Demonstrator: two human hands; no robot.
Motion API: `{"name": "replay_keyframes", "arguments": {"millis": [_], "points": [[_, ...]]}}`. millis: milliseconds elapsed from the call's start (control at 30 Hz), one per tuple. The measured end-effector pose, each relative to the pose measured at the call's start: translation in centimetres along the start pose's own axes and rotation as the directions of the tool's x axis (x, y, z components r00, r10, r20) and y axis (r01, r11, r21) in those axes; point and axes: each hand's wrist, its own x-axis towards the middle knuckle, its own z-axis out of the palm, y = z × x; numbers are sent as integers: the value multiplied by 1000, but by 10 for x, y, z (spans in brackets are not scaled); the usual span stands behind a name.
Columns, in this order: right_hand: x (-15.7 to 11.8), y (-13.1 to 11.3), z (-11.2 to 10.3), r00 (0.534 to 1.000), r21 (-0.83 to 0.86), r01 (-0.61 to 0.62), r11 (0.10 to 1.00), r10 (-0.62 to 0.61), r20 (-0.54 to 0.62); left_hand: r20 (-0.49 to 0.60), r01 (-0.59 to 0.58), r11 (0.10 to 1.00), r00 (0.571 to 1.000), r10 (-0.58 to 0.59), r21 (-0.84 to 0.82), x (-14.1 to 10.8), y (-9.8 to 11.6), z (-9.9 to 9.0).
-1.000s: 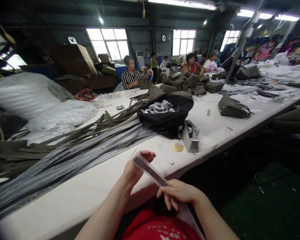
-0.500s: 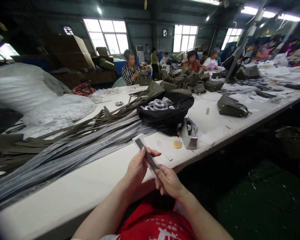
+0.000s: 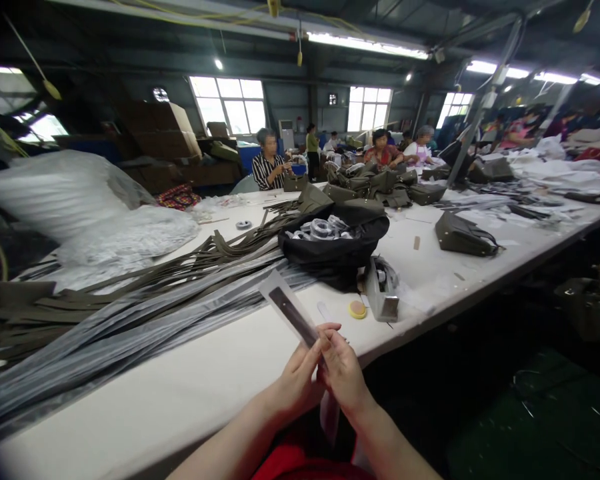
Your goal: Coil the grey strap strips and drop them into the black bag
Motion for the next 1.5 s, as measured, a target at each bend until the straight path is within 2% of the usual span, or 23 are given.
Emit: {"name": "replay_keyframes", "arguments": {"millis": [67,200,267,467,633,700,800,900,933,967,1000,1033,1067,1100,1200,1233,1267,1300,1333,1367,1433,1467,1500], "points": [[1,4,-3,999,1,-48,999,48,-8,13,-7,999,1000,7,-38,2,0,-7],[-1,12,-6,998,-75,-51,996,53,20,-191,-123,988,976,104,-91,9,2,-15],[-1,12,-5,998,-94,-33,995,39,56,-224,-111,988,971,85,-105,10,4,-13],[2,-1,-5,985,-144,-33,989,56,165,-174,3,990,984,-28,-140,5,0,-1],[3,-4,-7,994,-211,-46,976,66,92,56,196,967,980,-190,-162,1,-16,7],[3,-4,-12,997,-221,-43,974,54,48,104,216,960,974,-200,-178,4,-21,3],[4,-6,-28,1000,-327,-27,945,29,2,-74,74,981,993,-88,-180,14,-10,-22],[3,-17,-47,997,-569,-6,822,46,57,-267,-104,995,959,97,-12,28,20,-56],[3,-22,-51,994,-642,24,766,48,94,-234,-121,987,962,142,103,32,30,-65],[3,-27,-53,990,-701,63,710,43,133,-127,-93,973,984,122,211,35,39,-71],[3,-32,-54,985,-746,103,658,34,167,7,-55,951,998,56,304,37,46,-75],[3,-37,-54,981,-779,140,611,24,194,154,0,922,986,-65,388,38,49,-76],[3,-41,-53,976,-802,168,573,17,216,281,66,886,935,-215,459,37,50,-76],[3,-45,-53,972,-815,186,549,21,236,365,140,843,856,-366,519,36,48,-74],[6,-51,-61,950,-780,176,600,102,294,438,388,707,582,-686,591,29,42,-71],[7,-51,-66,936,-743,160,650,139,323,451,464,691,529,-718,554,26,43,-72],[9,-49,-71,921,-704,148,695,162,354,479,523,701,512,-713,484,23,46,-75],[11,-45,-76,911,-679,150,719,167,378,508,559,736,539,-672,381,22,52,-78],[13,-40,-79,910,-676,163,718,155,384,514,564,787,612,-601,249,21,61,-81],[15,-33,-80,917,-695,182,696,135,375,478,531,841,716,-510,101,22,70,-83],[14,-18,-72,933,-749,193,634,118,341,272,341,926,918,-290,-165,29,89,-87],[11,-10,-64,930,-762,188,620,136,340,132,201,948,976,-173,-246,35,95,-88],[6,-5,-54,916,-758,185,626,169,363,-2,53,959,998,-55,-279,42,98,-88]]}}
